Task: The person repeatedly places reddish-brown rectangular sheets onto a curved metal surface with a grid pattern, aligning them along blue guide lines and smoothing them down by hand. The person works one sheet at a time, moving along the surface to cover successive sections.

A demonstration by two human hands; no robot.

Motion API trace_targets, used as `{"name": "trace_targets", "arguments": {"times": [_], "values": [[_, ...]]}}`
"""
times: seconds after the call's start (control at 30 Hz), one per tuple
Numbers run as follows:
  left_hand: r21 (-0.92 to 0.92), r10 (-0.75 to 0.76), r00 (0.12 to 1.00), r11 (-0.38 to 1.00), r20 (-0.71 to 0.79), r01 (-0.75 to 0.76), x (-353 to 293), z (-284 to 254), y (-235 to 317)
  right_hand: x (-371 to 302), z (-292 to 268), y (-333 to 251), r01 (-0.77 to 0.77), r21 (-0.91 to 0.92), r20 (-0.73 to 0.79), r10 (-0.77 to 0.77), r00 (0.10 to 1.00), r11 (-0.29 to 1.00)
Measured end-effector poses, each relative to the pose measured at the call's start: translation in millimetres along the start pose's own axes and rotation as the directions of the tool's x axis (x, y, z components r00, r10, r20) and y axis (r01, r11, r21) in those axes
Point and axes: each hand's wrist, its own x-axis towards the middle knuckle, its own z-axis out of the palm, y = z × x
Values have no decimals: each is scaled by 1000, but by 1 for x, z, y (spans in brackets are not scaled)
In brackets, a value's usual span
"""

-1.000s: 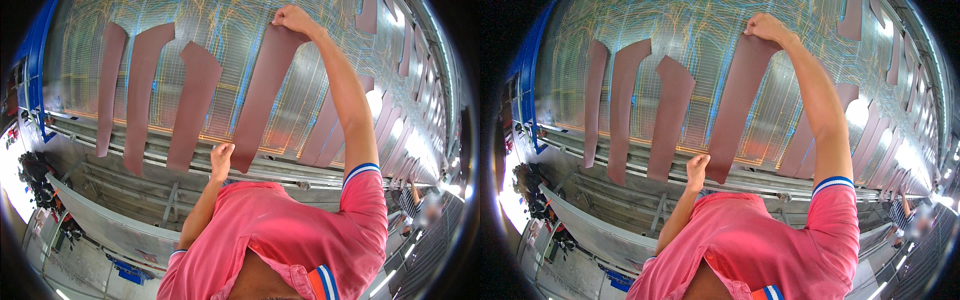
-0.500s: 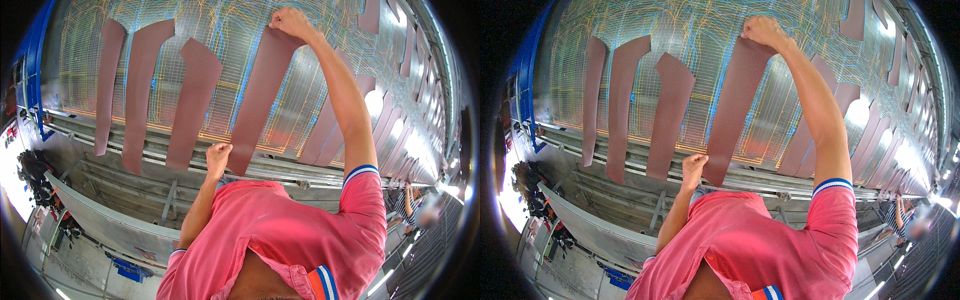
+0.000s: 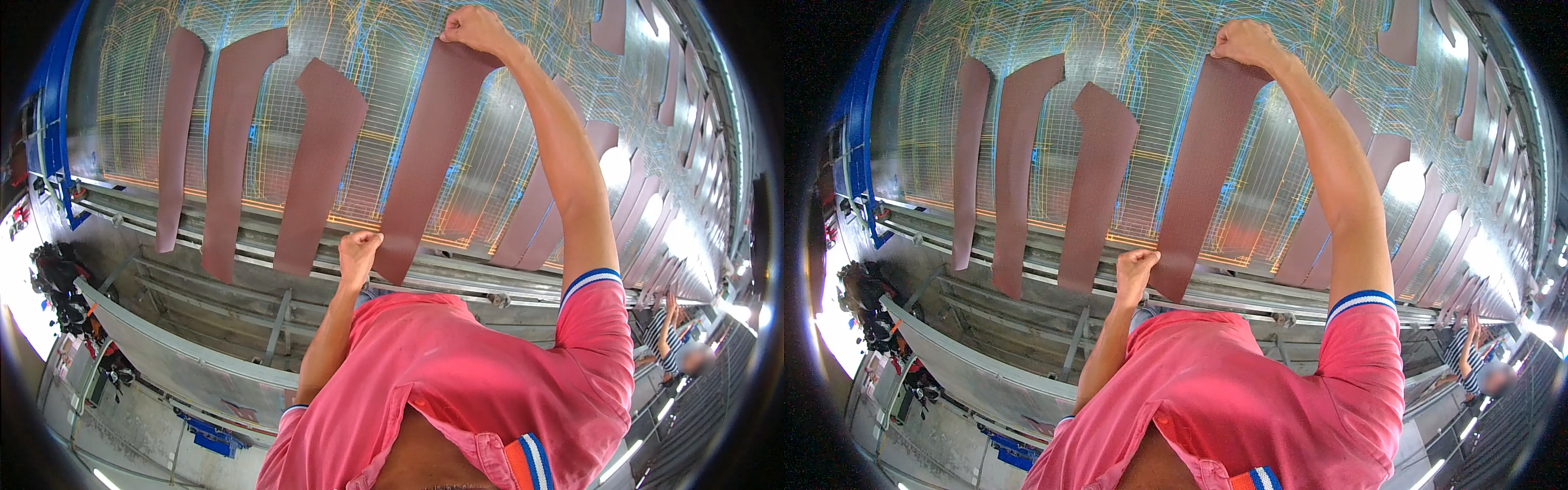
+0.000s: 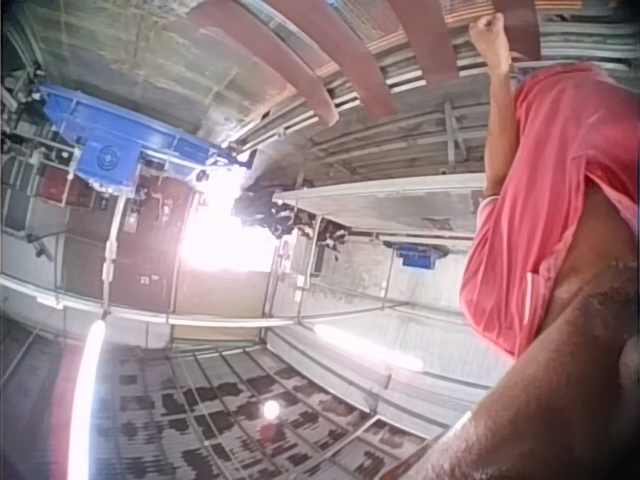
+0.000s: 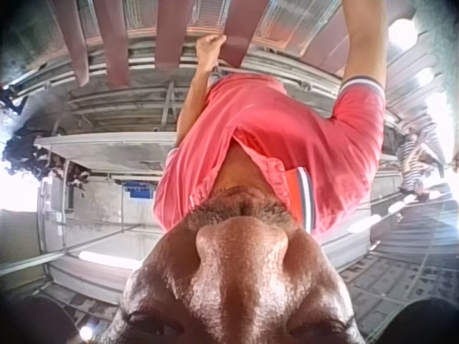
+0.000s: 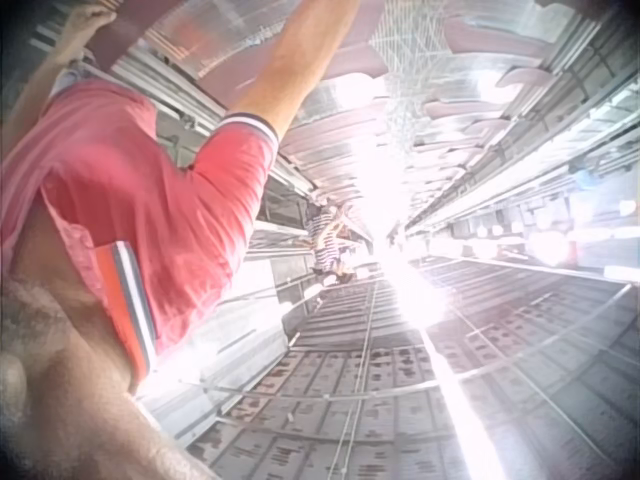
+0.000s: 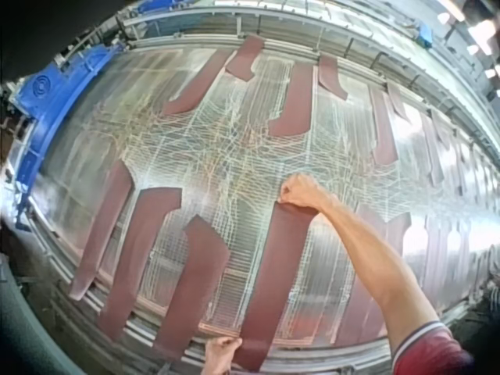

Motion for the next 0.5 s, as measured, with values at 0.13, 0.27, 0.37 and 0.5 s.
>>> {"name": "trace_targets", "arguments": {"times": [0.13,0.27,0.37,0.5], "values": [[-8,-2,999,1000,37,3,5,-3,-9,-1,-3,-3,-2,26,22,2,1000,1000],[-34,-3,998,999,63,5,6,-5,-12,0,-2,-2,-30,10,18,30,999,999],[-1,-9,997,1000,73,10,8,-5,-14,0,-7,-10,-72,-24,116,74,990,997],[-18,-24,997,1000,74,25,7,-5,-10,-4,-14,-9,-22,100,31,18,999,995]]}}
